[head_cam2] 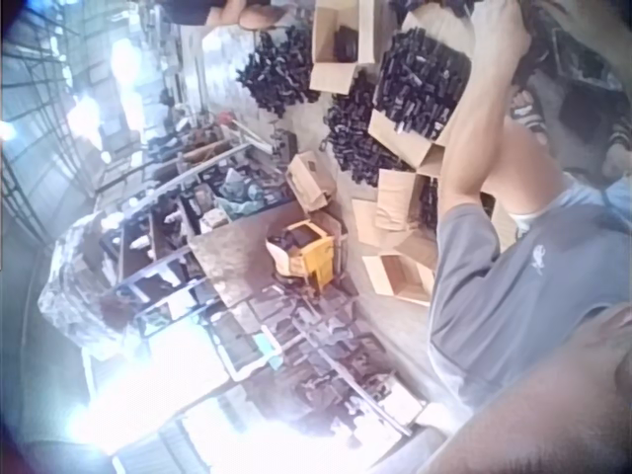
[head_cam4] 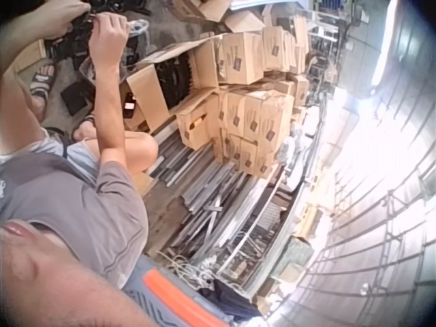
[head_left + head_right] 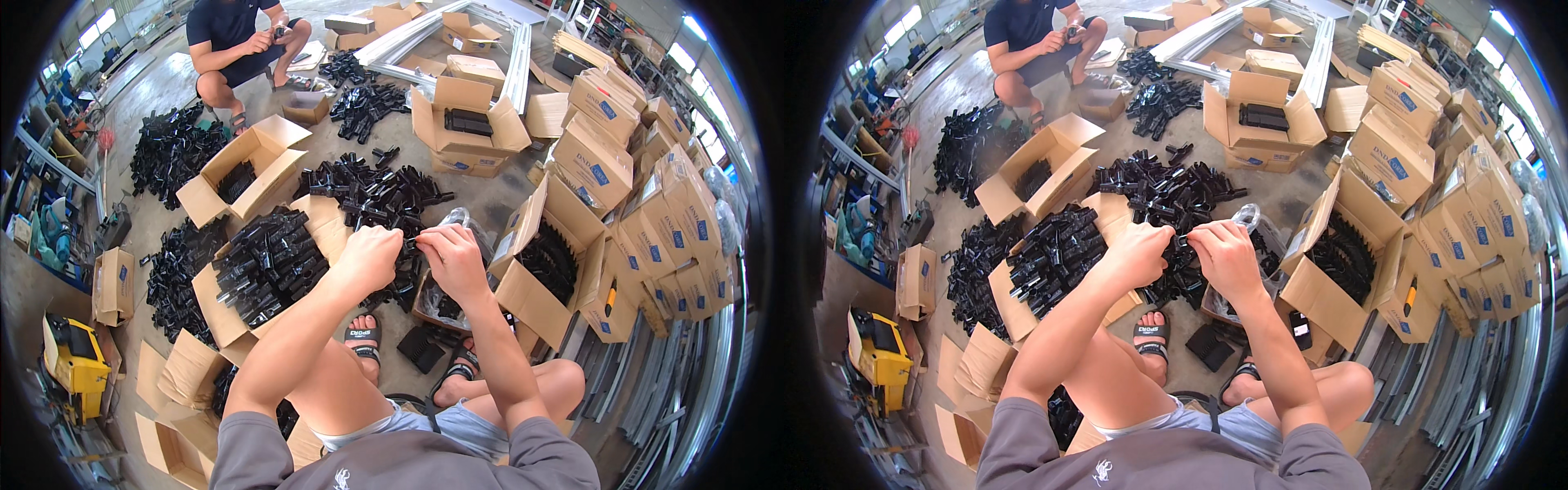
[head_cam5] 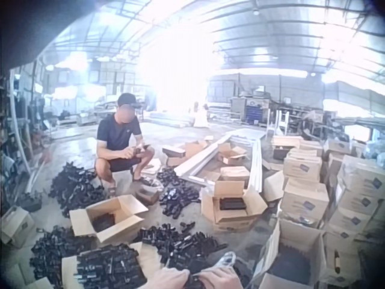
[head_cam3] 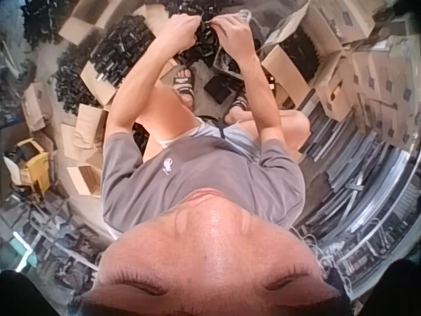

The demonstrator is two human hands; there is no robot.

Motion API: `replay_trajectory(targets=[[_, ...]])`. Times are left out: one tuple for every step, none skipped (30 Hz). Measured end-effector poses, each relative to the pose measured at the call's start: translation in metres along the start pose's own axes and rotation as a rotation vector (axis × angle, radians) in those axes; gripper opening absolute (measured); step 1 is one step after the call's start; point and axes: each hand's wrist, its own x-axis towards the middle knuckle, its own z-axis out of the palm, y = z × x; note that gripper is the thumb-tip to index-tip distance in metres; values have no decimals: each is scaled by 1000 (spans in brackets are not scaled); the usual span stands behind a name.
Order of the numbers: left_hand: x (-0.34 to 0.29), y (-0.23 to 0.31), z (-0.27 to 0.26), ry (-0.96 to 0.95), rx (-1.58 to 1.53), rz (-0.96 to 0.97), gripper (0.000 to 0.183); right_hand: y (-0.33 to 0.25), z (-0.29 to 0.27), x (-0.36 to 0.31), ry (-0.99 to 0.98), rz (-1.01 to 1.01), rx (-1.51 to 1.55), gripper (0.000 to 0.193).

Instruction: The person picks up black plastic connectors from the floor and cardboard boxes, placing some into a plastic bag and others into different boxes.

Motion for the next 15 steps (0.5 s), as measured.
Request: replay_trajectory(targets=[[-1, 0, 0, 14, -8, 6, 45, 0, 0, 0, -17, 17, 8, 11], [0, 3, -4, 28, -15, 16, 53, 1, -1, 0, -11, 20, 7, 11], [-1, 8, -9, 26, -11, 21, 53, 3, -1, 0, 60, 82, 60, 12], [-3, 13, -14, 17, -69, -19, 58, 5, -2, -1, 131, 143, 113, 13], [-4, 19, -26, 10, -124, -60, 65, 5, -5, -1, 200, 260, 154, 13], [-2, 25, -37, 9, -122, -48, 65, 14, -4, -7, 282, 459, 273, 12], [1, 30, -48, -60, -182, -87, 67, 34, 6, -18, 409, 590, 349, 13], [1, 31, -55, -131, -238, -133, 69, 57, 20, -31, 534, 720, 433, 15], [-2, 28, -57, -102, -289, -160, 66, 75, 33, -47, 481, 848, 354, 17], [-5, 27, -58, -101, -276, -164, 66, 95, 46, -68, 428, 968, 275, 20], [-5, 28, -57, -55, -346, -174, 63, 125, 65, -102, 296, 981, 142, 26], [-6, 26, -59, 3, -402, -189, 61, 145, 82, -127, 162, 1012, 50, 26], [-5, 21, -51, 32, -487, -167, 57, 160, 96, -157, -15, 1059, -34, 26], [-3, 23, -53, 34, -502, -150, 57, 172, 107, -185, -200, 1105, -103, 27], [1, 24, -51, 23, -539, -151, 57, 179, 116, -210, -383, 1138, -148, 28]])
